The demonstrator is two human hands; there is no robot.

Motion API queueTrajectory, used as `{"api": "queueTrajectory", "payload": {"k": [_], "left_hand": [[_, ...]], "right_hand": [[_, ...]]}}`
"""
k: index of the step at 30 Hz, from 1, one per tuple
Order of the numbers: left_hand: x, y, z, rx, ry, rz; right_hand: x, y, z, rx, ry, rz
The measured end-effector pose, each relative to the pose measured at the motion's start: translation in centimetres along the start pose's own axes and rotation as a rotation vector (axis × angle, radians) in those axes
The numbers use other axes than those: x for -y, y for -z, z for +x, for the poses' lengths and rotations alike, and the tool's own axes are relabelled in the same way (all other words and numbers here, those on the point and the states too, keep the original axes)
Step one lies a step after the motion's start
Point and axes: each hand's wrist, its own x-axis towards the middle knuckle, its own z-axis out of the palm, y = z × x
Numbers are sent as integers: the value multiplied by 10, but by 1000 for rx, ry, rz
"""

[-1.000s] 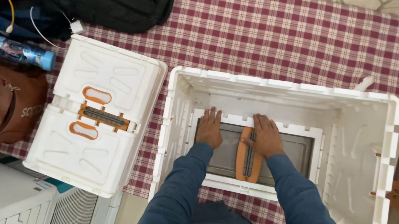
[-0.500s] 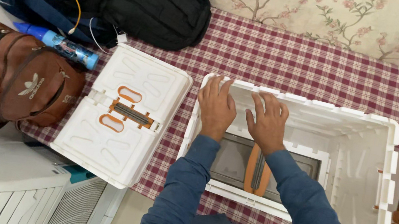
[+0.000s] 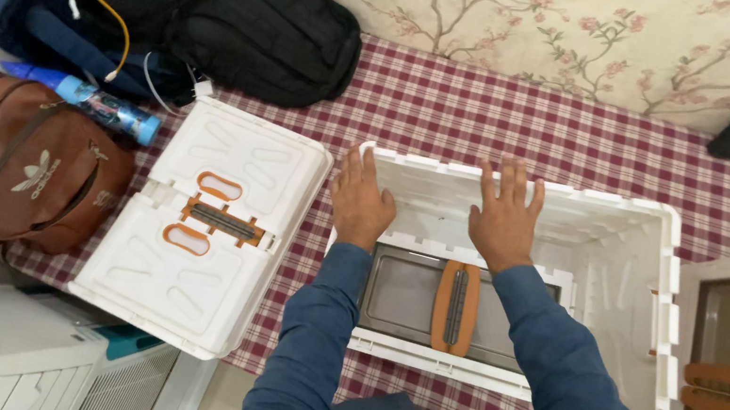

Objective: The person disassembles stacked white plastic storage containers on a bed. They remove the top container, open it, and place it aside. They repeat the process with the second container, opening and setting it aside. Finally, they open the third container and place it next to the others.

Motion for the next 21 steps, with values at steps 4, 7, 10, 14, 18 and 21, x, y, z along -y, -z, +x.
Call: {"api": "queueTrajectory", "payload": {"k": [4,7,10,14,18,21], "left_hand": [[-23,-3,-6,-18,-69,177],[-53,-14,-5,-14,-215,149],[-88,-33,-9,18,-371,53],[-127,-59,-14,66,-530,-48],[-141,-69,-17,91,-564,-9],[-141,-67,-22,115,-540,-10]], "right_hand": [[-12,8,-1,29,69,241],[-28,17,-5,39,78,277],[-51,25,-19,20,-18,182],[-98,24,-38,-39,-199,-13],[-144,11,-59,18,-468,-246],[-167,1,-71,45,-541,-186]]}}
